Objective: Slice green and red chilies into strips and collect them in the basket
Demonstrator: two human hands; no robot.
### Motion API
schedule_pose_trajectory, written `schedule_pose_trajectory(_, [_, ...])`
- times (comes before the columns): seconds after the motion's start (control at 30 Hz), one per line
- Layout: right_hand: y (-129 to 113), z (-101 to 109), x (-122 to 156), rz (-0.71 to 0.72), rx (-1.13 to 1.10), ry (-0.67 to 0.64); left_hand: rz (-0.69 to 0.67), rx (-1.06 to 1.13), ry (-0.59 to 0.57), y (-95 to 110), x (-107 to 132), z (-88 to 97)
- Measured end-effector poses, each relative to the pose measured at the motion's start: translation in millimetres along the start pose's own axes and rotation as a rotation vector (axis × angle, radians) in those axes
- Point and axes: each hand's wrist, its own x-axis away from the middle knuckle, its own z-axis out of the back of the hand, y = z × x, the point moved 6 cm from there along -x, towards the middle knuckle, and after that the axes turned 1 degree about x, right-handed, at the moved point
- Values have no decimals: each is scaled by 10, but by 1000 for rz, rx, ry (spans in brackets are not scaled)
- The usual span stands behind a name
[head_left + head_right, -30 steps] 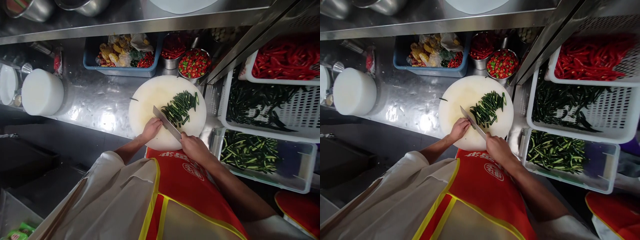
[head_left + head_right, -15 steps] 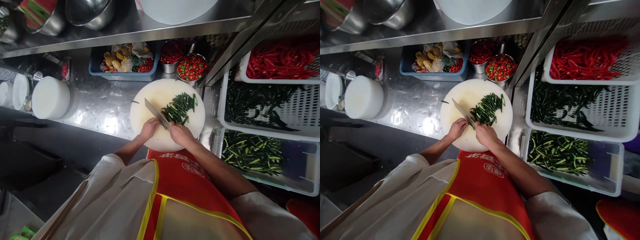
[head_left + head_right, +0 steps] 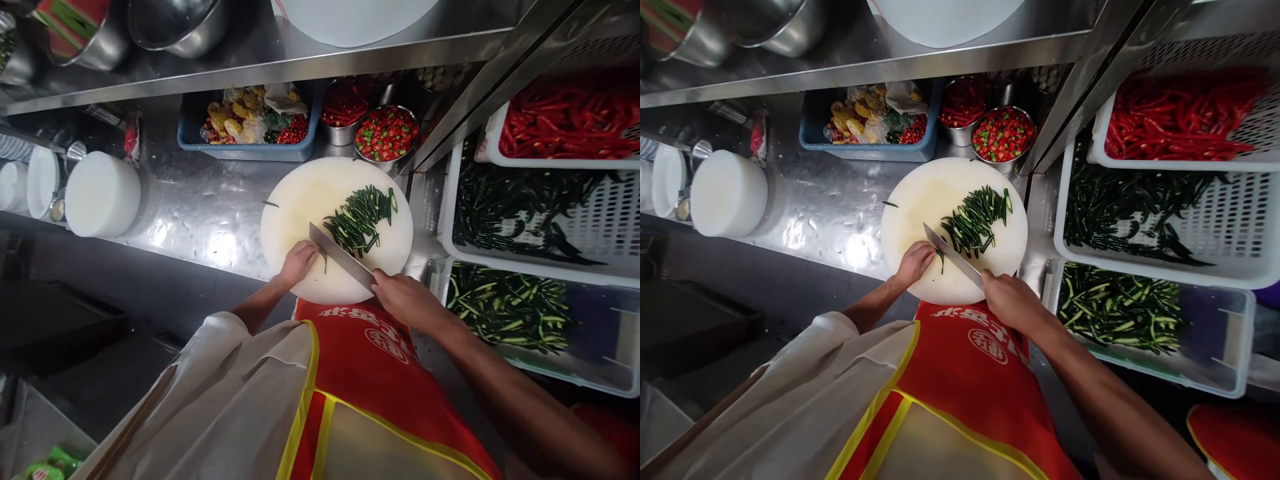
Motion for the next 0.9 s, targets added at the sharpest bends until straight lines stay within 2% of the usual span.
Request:
schedule_pose_trajectory(0.17, [29,98,108,-21,18,-73,-11,22,-2,28,-14,39])
schedule_pose_trajectory(0.3, [-1,116,79,-19,57,-85,1,31,-19,-3,-16,28])
schedule_pose_trajectory(0.4, [-104,81,-80,-6,71,-57,-4,36,-4,-26,-12,16])
schedule_pose_trajectory(0.53, [-251,71,-446,-19,23,27,-52,56,-9,23,11,-6])
schedule_pose_trajectory(0.63, [-222,77,-568,-17,-17,61,-78,57,-27,22,-20,52])
schedule_pose_trajectory(0.73, [-81,62,-417,-24,-54,123,32,0,84,-241,-183,337])
schedule_pose_trajectory(0.83, [-8,-38,-142,22,-85,130,262,-111,292,-755,-416,789])
schedule_pose_trajectory(0.9, [-39,-159,-1,82,-87,73,315,-197,301,-1045,-582,991])
